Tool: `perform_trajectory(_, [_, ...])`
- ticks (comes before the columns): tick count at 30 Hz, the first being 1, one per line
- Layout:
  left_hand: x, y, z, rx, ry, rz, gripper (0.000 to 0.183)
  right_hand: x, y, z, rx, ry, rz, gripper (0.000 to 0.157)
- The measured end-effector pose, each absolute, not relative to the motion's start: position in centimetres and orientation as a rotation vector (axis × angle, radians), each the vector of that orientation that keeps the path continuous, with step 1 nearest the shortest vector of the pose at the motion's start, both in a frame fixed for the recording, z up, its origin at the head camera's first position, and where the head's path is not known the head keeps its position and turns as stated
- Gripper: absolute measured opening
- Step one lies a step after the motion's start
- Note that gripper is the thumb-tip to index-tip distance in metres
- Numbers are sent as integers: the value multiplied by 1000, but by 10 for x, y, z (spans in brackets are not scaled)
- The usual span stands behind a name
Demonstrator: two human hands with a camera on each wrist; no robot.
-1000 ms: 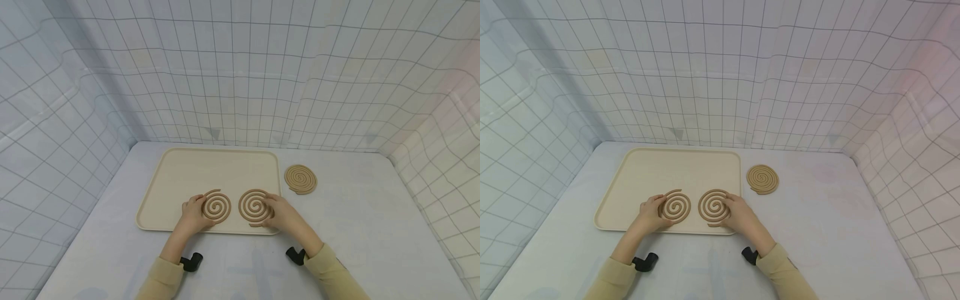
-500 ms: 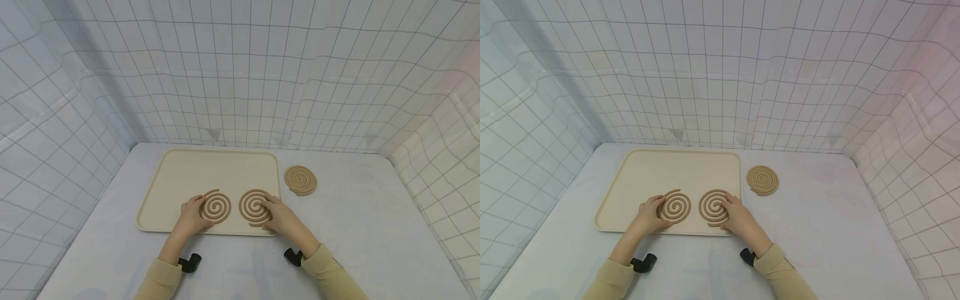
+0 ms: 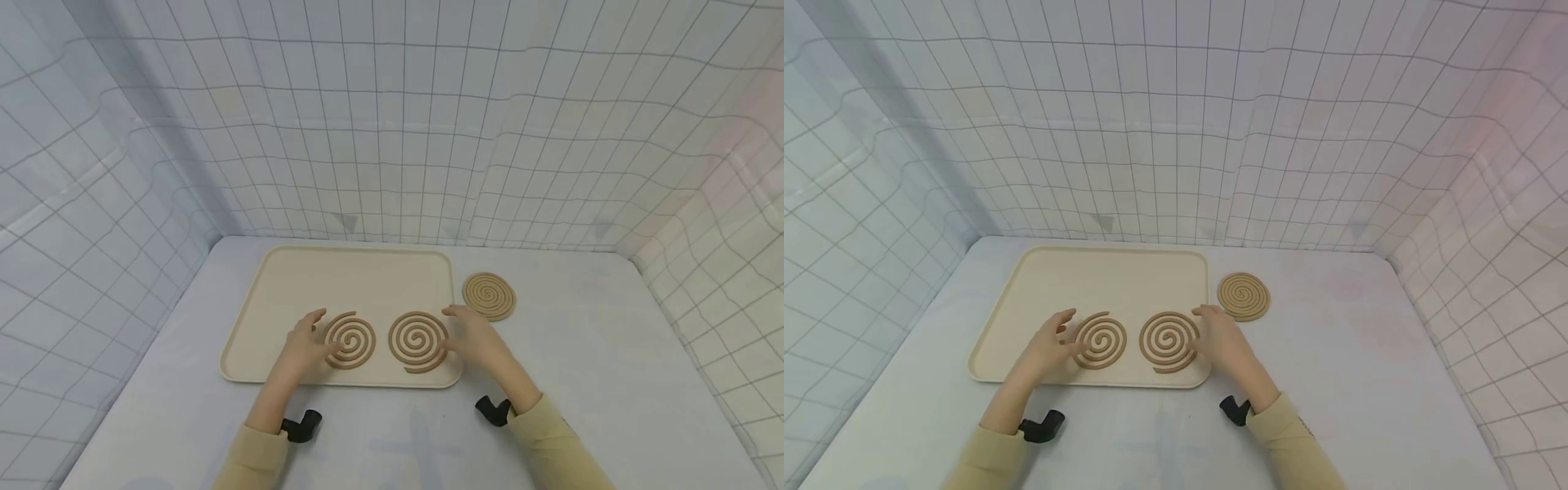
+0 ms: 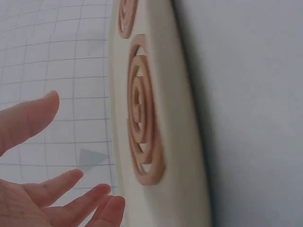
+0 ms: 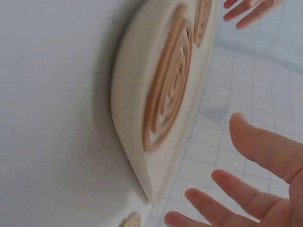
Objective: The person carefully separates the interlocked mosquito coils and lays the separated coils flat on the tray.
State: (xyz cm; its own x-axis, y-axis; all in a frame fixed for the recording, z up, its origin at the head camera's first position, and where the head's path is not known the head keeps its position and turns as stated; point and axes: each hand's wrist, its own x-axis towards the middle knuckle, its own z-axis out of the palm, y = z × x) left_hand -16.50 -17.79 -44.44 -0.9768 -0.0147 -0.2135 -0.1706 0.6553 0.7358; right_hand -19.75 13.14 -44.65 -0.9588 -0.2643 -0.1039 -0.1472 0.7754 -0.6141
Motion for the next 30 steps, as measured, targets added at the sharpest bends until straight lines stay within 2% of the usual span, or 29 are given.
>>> perform_trajectory(7, [-184,-151,-426,-52,2671,1364,61,-227,167,-434,-123,2754,-1137,50])
perform_trajectory(13, [-214,-100,-419,41,2577,1546,50,-250,194,-433,13,2792,-1161,44])
perform_trajectory(18, [-239,-58,-427,80,2444,1684,41,-262,207,-438,65,2787,-1202,45])
perform_trajectory(30, [-263,1,-451,72,2234,1708,42,-273,230,-460,279,2715,-1204,50])
